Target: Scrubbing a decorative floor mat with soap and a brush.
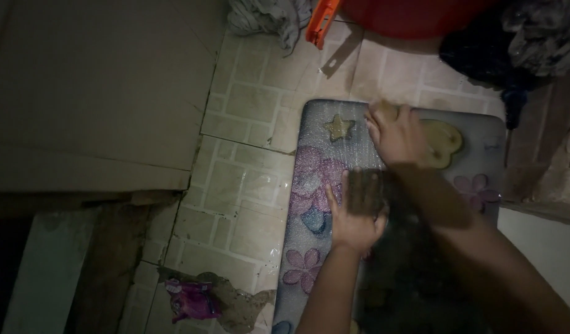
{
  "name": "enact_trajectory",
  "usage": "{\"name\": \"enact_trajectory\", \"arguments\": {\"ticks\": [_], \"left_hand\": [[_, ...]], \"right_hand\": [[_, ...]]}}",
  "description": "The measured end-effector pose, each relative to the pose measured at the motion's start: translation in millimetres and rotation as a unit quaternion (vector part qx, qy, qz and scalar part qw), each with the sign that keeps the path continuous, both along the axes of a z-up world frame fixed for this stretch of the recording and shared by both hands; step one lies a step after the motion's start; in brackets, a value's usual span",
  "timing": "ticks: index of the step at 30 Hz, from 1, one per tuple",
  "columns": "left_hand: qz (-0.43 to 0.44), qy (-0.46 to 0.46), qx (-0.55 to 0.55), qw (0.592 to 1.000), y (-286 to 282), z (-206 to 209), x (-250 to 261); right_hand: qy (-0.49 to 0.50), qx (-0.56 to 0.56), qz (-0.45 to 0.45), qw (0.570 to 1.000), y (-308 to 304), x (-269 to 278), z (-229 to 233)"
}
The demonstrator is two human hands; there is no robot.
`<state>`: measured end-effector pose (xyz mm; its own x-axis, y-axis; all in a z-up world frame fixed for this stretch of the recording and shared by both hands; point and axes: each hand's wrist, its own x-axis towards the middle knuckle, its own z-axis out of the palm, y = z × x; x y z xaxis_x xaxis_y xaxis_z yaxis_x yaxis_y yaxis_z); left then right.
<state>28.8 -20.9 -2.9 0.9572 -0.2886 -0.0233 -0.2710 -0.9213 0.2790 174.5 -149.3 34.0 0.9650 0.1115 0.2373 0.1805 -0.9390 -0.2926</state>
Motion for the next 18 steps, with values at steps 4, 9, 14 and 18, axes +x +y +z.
{"name": "enact_trajectory", "arguments": {"ticks": [4,9,14,18], "left_hand": [[0.006,0.012,-0.026,1.000,0,4,-3],[0.128,0.076,-0.093,0.984,5,2,-11],[0.117,0.057,-0.093,0.987,14,7,-19],[0.188,-0.004,-0.227,0.956,26,7,-52]], "right_hand": [[0.003,-0.039,0.020,0.999,-1,13,-10],[0.003,-0.018,0.045,0.999,-14,10,-27],[0.020,-0.064,0.119,0.991,-9,-39,-18],[0.067,-0.122,0.159,0.977,5,-95,-3]]}}
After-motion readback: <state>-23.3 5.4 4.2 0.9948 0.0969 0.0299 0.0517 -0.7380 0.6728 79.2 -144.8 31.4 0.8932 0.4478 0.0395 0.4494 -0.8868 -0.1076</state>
